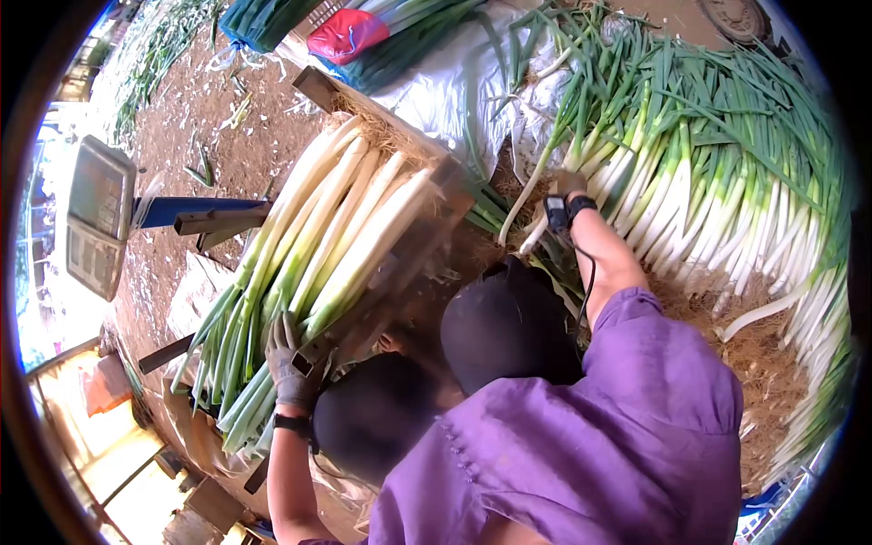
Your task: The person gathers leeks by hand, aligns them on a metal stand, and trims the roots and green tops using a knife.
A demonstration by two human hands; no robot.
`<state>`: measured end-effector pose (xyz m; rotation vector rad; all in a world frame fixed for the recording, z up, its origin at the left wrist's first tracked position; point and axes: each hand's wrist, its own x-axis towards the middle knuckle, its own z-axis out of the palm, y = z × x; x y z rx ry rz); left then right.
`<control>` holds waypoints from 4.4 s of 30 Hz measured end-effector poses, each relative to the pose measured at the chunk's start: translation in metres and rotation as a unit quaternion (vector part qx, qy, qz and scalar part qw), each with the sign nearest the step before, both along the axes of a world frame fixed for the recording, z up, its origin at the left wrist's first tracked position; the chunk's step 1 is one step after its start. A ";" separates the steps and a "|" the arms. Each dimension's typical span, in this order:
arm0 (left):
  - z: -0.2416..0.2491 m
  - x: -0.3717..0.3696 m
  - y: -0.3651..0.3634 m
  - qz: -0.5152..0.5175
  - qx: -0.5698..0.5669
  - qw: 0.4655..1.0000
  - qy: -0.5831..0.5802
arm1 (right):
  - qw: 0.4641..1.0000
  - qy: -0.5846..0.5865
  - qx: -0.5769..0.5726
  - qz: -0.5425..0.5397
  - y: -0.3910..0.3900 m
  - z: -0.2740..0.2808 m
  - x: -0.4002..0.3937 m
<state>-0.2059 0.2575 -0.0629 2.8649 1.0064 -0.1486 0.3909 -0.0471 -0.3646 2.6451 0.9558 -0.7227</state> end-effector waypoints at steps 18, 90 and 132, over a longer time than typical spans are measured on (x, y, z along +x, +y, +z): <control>0.008 0.008 0.001 -0.004 -0.020 0.999 0.042 | 0.770 -0.001 0.231 -0.595 0.065 -0.007 -0.102; 0.076 -0.044 -0.019 0.062 0.120 0.980 -0.146 | 0.725 0.543 0.422 -0.036 0.328 0.352 -0.315; 0.064 -0.075 0.072 0.435 -0.126 0.889 -0.061 | 0.799 -0.014 0.238 0.551 0.272 0.290 -0.277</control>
